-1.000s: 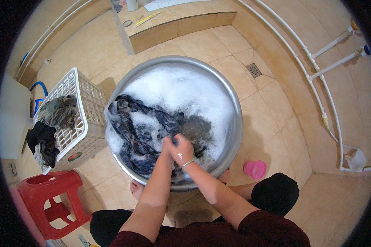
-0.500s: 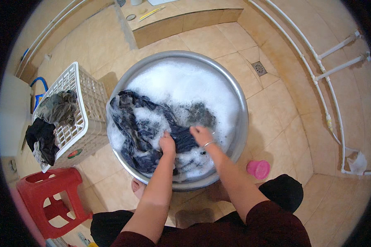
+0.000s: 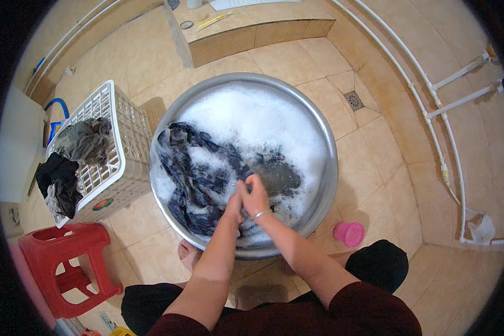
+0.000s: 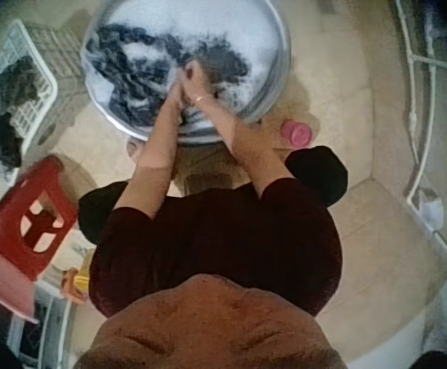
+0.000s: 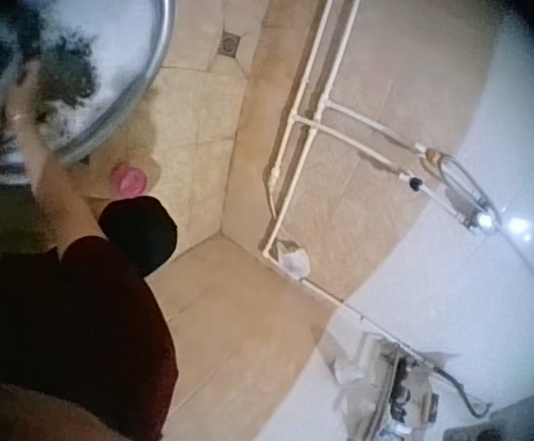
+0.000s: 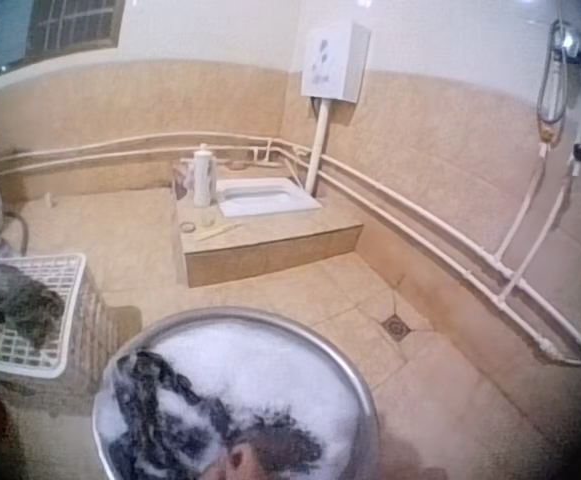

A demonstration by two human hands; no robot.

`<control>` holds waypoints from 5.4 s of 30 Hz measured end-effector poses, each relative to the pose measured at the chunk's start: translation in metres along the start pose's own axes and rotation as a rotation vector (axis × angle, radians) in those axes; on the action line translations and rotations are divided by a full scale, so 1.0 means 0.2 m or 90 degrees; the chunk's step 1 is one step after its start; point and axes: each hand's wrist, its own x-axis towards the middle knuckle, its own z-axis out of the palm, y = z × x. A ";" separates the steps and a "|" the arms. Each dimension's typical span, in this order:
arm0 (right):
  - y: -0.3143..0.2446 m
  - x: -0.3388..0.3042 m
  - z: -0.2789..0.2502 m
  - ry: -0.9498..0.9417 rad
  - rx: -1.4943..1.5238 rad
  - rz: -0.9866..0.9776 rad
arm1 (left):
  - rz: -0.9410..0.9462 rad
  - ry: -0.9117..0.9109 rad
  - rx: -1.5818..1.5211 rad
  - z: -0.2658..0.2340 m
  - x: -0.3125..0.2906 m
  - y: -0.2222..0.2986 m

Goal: The person washes dark clothing by hand in a basin of soapy water, scrubbing the fabric against itself and lifting it to check.

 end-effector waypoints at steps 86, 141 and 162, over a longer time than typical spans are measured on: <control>-0.05 0.03 -0.02 -0.087 -0.106 -0.146 | 0.146 -0.078 -0.366 0.18 -0.21 0.12; -0.19 0.14 -0.27 -0.236 -0.076 0.002 | 0.229 0.066 0.237 0.32 -0.37 0.33; -0.40 0.36 -0.25 0.093 0.015 -0.156 | 0.202 -0.147 0.241 0.60 -0.73 0.61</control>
